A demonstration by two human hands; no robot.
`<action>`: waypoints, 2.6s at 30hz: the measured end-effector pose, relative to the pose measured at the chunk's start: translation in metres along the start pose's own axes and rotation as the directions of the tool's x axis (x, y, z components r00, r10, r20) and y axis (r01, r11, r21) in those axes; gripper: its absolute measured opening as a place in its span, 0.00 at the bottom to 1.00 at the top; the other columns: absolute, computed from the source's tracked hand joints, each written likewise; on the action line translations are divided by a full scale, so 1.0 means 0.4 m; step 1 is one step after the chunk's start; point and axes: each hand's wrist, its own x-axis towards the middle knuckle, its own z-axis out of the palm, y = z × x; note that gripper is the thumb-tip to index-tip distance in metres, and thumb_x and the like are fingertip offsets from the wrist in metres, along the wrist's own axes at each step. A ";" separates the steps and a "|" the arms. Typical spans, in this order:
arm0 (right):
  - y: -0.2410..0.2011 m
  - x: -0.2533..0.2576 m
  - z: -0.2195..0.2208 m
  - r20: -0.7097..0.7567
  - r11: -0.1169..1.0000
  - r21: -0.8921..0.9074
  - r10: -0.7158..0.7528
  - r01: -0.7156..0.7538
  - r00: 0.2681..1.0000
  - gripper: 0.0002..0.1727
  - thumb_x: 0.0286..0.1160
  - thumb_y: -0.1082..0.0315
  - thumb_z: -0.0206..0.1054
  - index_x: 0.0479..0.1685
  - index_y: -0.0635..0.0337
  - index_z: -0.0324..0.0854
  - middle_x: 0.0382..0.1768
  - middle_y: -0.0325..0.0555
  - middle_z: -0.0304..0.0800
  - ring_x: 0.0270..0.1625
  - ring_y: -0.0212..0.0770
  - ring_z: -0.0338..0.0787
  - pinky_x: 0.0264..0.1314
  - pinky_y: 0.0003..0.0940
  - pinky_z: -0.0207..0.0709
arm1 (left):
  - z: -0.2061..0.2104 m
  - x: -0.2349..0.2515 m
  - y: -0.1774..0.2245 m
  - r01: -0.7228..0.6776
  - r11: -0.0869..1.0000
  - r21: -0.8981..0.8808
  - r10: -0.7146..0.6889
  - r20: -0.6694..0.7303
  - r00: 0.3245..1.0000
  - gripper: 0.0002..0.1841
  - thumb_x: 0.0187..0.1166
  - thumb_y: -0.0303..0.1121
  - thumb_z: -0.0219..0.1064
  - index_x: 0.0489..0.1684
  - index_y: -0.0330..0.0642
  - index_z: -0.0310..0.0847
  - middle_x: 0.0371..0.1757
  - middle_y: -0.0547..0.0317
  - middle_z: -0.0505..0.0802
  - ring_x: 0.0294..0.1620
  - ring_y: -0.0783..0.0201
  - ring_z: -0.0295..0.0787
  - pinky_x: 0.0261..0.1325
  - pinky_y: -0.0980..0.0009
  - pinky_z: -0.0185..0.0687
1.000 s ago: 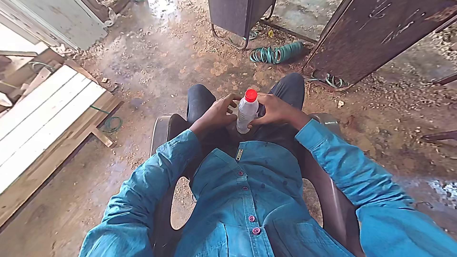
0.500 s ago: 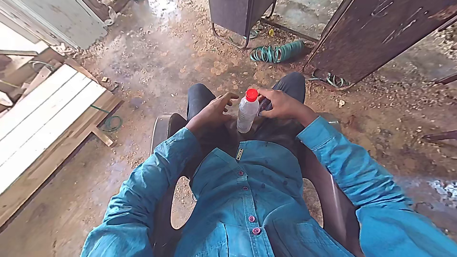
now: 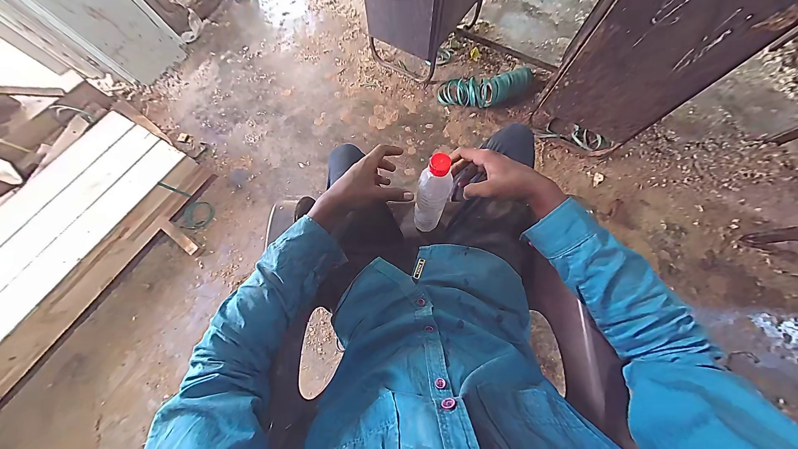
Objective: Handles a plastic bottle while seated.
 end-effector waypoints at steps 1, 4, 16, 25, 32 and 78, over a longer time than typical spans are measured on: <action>0.003 0.001 -0.001 0.004 1.000 0.019 -0.005 0.005 1.000 0.33 0.58 0.68 0.71 0.72 0.58 0.75 0.60 0.49 0.86 0.49 0.38 0.91 0.48 0.37 0.88 | 0.000 -0.001 0.003 -0.001 1.000 -0.006 0.001 0.000 1.000 0.49 0.64 0.47 0.86 0.88 0.49 0.60 0.73 0.40 0.82 0.57 0.53 0.93 0.57 0.58 0.92; 0.003 0.000 -0.003 -0.004 0.999 0.032 -0.017 0.017 1.000 0.37 0.60 0.62 0.78 0.76 0.57 0.72 0.61 0.49 0.86 0.52 0.39 0.91 0.50 0.37 0.88 | 0.004 -0.003 0.011 -0.008 1.000 -0.021 0.008 -0.002 1.000 0.49 0.64 0.49 0.85 0.88 0.48 0.60 0.73 0.41 0.83 0.58 0.54 0.92 0.58 0.59 0.92; -0.017 -0.006 -0.004 -0.078 0.986 0.154 0.083 -0.070 0.993 0.32 0.69 0.58 0.69 0.77 0.52 0.72 0.60 0.46 0.86 0.51 0.40 0.89 0.44 0.38 0.86 | 0.011 -0.003 0.020 -0.014 0.994 -0.109 0.000 -0.122 0.993 0.43 0.70 0.46 0.82 0.85 0.44 0.63 0.72 0.43 0.85 0.54 0.58 0.95 0.56 0.63 0.93; -0.015 -0.004 -0.001 -0.050 0.982 0.172 0.091 -0.082 0.995 0.33 0.70 0.60 0.69 0.79 0.52 0.70 0.58 0.46 0.87 0.53 0.41 0.89 0.47 0.40 0.86 | 0.030 0.000 0.019 -0.006 0.978 -0.209 -0.027 -0.155 0.988 0.58 0.61 0.46 0.88 0.93 0.55 0.49 0.75 0.39 0.81 0.56 0.52 0.95 0.56 0.59 0.94; -0.001 -0.003 0.000 -0.020 0.976 0.216 0.028 -0.023 0.999 0.39 0.67 0.55 0.75 0.80 0.54 0.68 0.59 0.47 0.87 0.53 0.41 0.91 0.50 0.39 0.89 | 0.033 0.000 0.020 -0.023 0.981 -0.195 -0.014 -0.186 0.982 0.54 0.64 0.45 0.86 0.92 0.52 0.52 0.73 0.40 0.83 0.54 0.54 0.95 0.55 0.60 0.95; -0.032 -0.009 0.050 -0.135 0.963 0.197 -0.160 0.185 0.978 0.27 0.70 0.66 0.78 0.70 0.65 0.82 0.55 0.43 0.93 0.50 0.30 0.94 0.54 0.28 0.90 | 0.012 -0.005 0.005 -0.198 0.892 -0.407 0.225 0.021 0.974 0.13 0.84 0.27 0.67 0.63 0.36 0.86 0.58 0.56 0.94 0.54 0.63 0.94 0.57 0.65 0.92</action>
